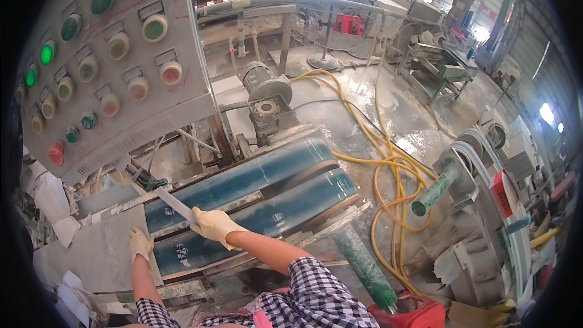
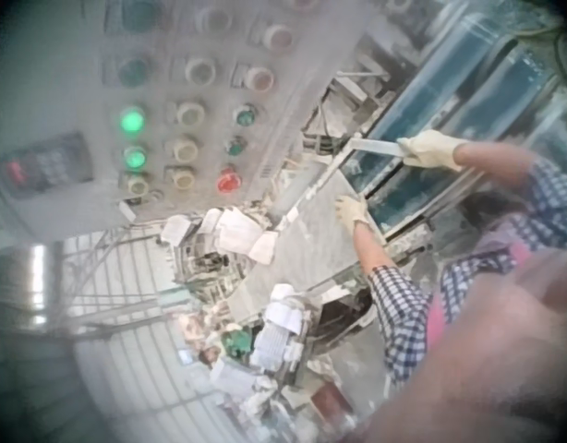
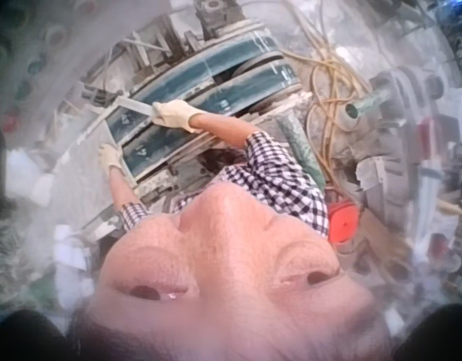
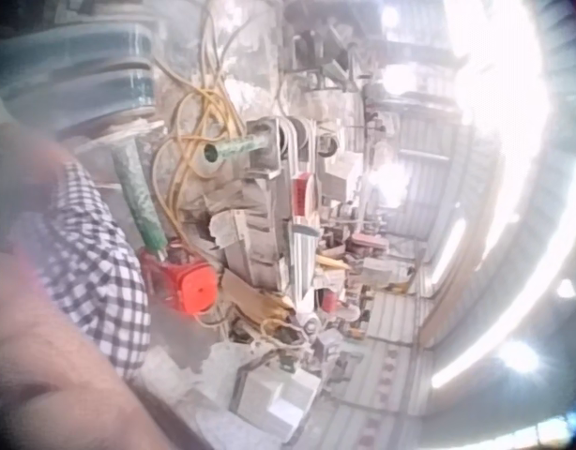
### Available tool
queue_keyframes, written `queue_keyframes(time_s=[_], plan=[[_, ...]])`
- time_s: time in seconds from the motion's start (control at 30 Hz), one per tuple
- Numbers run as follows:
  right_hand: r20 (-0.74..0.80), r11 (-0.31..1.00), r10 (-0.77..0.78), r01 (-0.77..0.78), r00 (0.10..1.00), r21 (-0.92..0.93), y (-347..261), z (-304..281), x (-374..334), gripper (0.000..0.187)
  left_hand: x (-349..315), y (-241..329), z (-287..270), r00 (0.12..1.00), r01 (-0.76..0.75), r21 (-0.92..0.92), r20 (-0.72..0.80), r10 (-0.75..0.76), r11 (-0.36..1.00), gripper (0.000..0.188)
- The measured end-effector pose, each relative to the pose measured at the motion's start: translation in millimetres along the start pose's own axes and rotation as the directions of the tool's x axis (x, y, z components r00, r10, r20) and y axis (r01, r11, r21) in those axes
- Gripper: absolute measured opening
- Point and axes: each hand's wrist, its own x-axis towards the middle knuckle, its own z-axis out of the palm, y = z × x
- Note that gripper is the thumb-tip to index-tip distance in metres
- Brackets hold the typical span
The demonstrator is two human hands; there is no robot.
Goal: The person repeatedly places rectangular stone slabs onto a conveyor belt, rubs the surface with a small tool, and stacks the finished pieces on a nearby table. The person also handles thin strips of material and places them on the stacked slabs.
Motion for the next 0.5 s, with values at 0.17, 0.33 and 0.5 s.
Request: queue_keyframes(time_s=[0.17,0.33,0.5], plan=[[-0.004,1.0,-0.011,0.011,1.0,0.009,1,-2,1,0.038,32,-32,12,0.983,-0.145,-0.266,-0.145,0.109,0.953,0.033],[-0.007,1.0,-0.022,0.022,1.0,-0.001,2,-3,1,0.038,22,-51,-5,0.966,-0.256,-0.897,-0.249,0.067,0.361,0.028],[-0.013,1.0,-0.006,0.006,1.0,-0.003,0,-5,-1,0.039,-53,32,-4,0.984,-0.153,-0.955,-0.124,0.124,0.254,0.014]])
